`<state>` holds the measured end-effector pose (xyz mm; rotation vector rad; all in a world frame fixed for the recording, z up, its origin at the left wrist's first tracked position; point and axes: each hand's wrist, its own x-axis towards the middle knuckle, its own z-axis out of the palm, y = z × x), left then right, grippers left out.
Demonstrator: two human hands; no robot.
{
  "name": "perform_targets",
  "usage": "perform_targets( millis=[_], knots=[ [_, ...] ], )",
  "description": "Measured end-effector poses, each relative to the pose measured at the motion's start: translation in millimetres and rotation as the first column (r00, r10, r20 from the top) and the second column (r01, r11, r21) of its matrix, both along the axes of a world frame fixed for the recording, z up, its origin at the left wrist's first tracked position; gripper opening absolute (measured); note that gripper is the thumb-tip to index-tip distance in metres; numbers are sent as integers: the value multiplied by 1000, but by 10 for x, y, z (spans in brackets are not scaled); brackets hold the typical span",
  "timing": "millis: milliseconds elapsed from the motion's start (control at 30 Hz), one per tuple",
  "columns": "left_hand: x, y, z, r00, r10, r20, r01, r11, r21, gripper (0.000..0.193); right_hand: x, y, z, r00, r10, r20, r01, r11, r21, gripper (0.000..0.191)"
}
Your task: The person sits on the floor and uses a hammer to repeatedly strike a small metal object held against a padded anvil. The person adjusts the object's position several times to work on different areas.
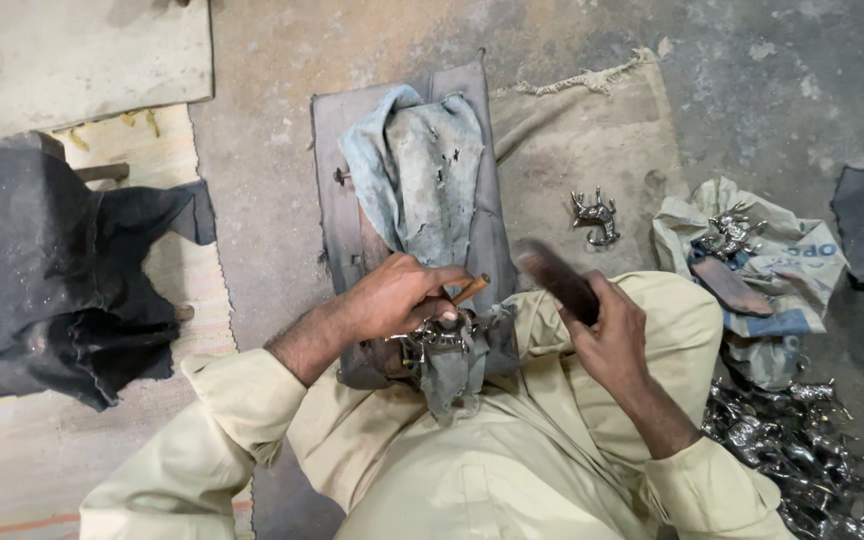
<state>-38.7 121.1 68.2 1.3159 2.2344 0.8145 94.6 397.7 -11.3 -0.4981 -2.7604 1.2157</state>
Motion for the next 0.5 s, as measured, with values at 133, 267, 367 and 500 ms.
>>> perform_targets(
  millis=[133,267,367,500],
  knots=[
    [4,2,-16,1000,15,6,-14,999,-42,41,9,-7,10,944,258,-206,-168,914,370,32],
    [-7,18,-20,1000,-5,13,6,997,-74,38,36,-24,-3,998,29,-63,-25,998,53,30],
    [-9,22,0,1000,-24,-7,24,999,-27,40,55,-31,-10,979,122,-162,-92,980,179,29],
    [-2,38,46,999,-15,46,19,995,-94,40,66,-32,1,988,115,-102,-96,980,174,31]
  ],
)
